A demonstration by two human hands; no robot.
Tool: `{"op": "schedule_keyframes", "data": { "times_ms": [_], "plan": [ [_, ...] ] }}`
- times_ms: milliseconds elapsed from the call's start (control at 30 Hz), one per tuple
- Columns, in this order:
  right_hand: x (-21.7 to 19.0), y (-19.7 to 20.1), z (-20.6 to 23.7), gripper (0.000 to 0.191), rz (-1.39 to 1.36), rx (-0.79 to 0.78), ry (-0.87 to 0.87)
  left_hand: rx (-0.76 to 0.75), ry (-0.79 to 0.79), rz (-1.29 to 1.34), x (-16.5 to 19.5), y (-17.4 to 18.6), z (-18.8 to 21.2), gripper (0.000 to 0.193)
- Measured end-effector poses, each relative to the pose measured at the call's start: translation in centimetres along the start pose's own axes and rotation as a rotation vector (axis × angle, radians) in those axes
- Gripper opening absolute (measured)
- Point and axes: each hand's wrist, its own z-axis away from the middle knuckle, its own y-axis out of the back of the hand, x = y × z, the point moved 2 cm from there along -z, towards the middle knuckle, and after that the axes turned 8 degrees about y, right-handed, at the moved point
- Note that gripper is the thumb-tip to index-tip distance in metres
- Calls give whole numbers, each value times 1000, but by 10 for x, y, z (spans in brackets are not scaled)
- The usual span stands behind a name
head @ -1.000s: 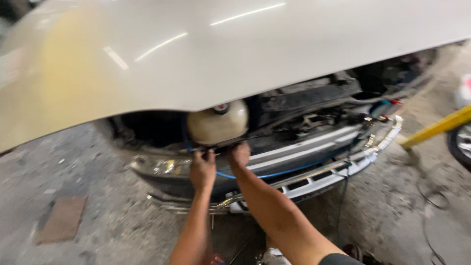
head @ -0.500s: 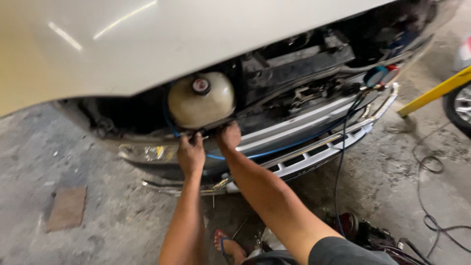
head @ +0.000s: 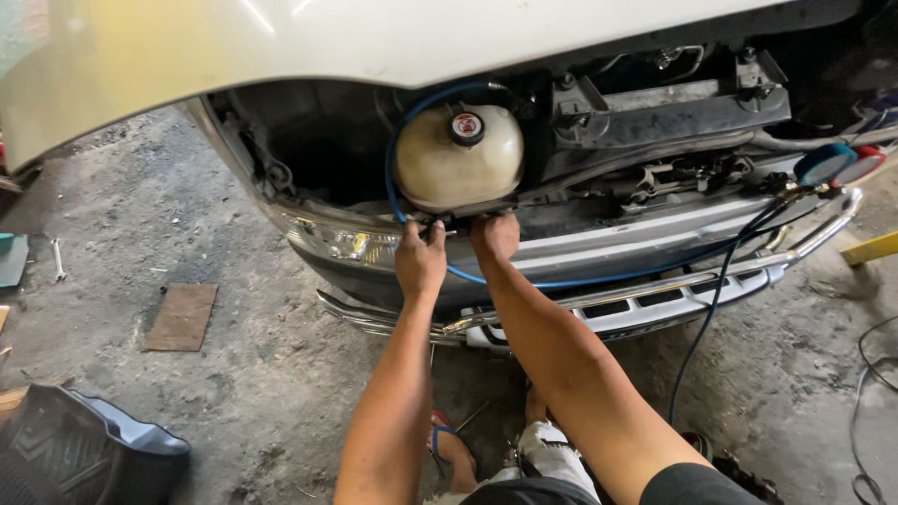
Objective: The person works under the hood of a white car, manipulating a blue hose connected to the engine bay and using a T-handle wrench to tighten a fitting. The person then moves to the interior of the vehicle to wipe the driver's seat with a cloth.
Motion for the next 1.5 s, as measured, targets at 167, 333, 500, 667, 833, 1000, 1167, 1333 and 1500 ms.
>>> {"op": "schedule_keyframes", "data": {
  "times_ms": [167,333,500,667,833,1000,1167,1333,1500],
  "plan": [
    [4,-2,-2,33,1,-8,-5,-40,85,-2,6,4,2,44],
    [6,-3,-3,34,3,-13,-11,-39,88,7,10,7,3,42],
    [6,-4,-6,35,-5,-11,-18,-62,113,-13,10,6,3,45],
    [5,2,-4,36,-7,-9,-23,-51,133,9,12,7,6,46],
    [-2,9,-1,36,11,-13,-42,-36,135,-5,14,6,6,45],
    [-6,9,2,32,16,0,-57,-35,163,5,13,4,9,45],
    [-3,0,2,34,52,35,-1,-19,133,27,11,3,9,48],
    [1,1,-1,37,134,45,79,-54,171,-33,14,4,9,47],
    [0,5,0,34,56,11,50,-53,164,15,19,8,12,49]
  ]
}}
